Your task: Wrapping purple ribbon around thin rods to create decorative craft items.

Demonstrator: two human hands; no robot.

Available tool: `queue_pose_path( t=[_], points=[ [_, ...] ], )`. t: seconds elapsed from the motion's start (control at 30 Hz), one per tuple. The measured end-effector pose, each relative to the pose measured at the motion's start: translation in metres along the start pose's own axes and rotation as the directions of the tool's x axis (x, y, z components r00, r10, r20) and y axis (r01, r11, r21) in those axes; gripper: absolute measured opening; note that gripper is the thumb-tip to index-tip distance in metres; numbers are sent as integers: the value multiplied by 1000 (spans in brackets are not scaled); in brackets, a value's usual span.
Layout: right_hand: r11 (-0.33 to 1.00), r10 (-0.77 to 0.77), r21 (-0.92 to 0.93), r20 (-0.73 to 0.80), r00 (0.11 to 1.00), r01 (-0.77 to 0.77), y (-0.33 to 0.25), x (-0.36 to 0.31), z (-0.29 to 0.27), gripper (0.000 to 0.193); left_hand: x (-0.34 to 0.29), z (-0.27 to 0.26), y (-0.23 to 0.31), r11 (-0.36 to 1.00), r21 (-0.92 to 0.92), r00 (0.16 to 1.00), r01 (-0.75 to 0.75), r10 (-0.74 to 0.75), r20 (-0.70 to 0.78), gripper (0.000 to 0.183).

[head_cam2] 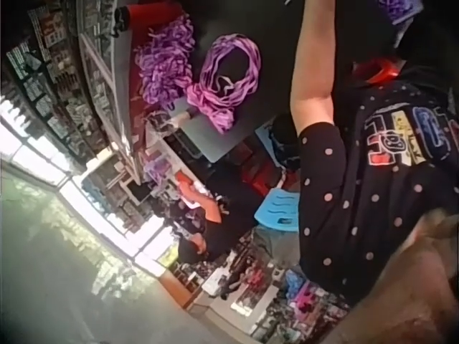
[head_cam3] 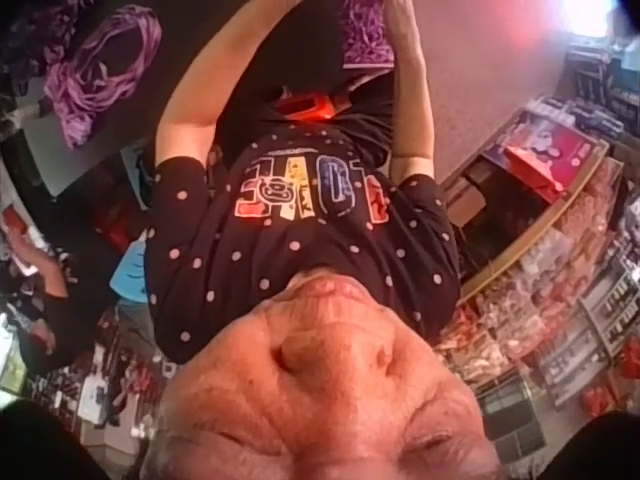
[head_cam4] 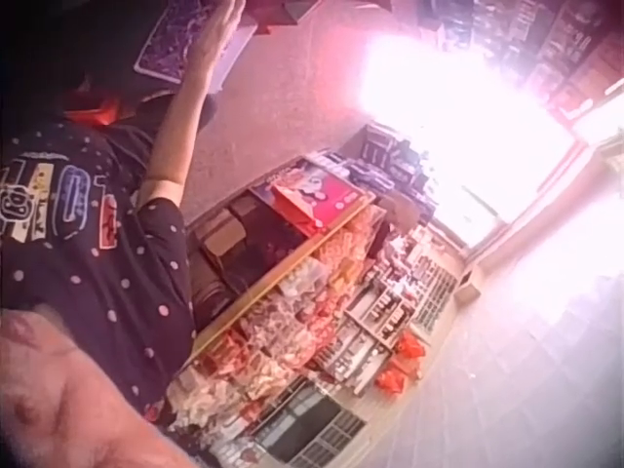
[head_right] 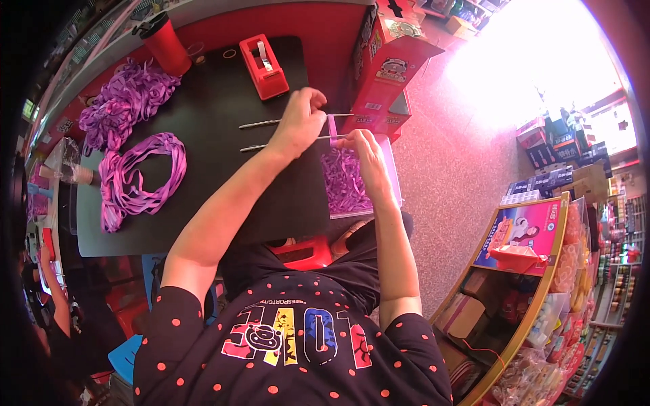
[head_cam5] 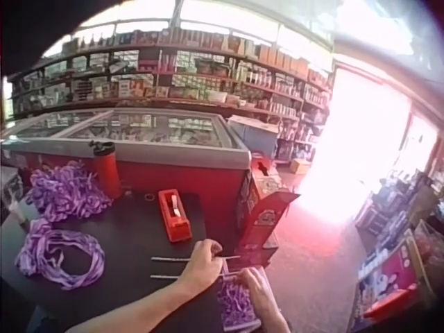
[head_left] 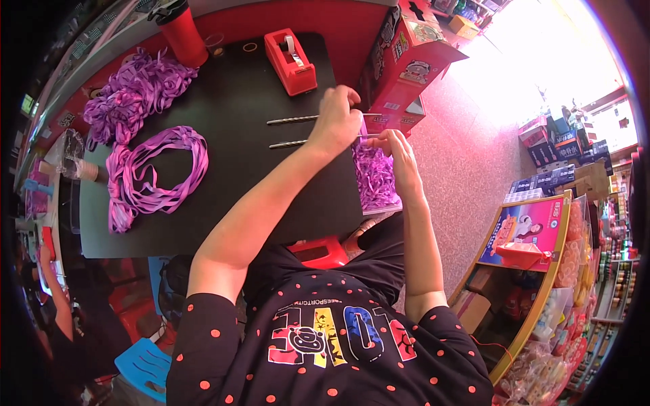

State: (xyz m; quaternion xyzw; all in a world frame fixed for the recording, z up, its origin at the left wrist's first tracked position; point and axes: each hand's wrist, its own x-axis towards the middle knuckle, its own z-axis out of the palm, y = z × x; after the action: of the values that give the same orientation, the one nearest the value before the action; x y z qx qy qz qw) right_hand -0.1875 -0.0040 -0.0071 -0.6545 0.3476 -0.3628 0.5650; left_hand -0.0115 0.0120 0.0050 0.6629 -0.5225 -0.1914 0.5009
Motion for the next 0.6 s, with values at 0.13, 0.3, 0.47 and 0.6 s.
queue_pose_path(
  t=[0.13,0.3,0.47,0.6],
  points=[
    [993,57,-107,-9,998,-58,12,18,-12,42,-58,14,36,297,-636,702,712,-289,651,13],
    [888,211,-404,-63,975,-218,-24,26,1,49,-86,40,63,-298,-555,370,777,-496,785,42],
    [911,207,-351,-64,976,-216,-4,32,-4,58,-73,54,43,-247,-803,662,542,-463,589,54],
    [907,198,-364,-73,977,-211,0,31,-6,60,-71,56,19,-267,-854,799,447,-309,515,59]
  ],
)
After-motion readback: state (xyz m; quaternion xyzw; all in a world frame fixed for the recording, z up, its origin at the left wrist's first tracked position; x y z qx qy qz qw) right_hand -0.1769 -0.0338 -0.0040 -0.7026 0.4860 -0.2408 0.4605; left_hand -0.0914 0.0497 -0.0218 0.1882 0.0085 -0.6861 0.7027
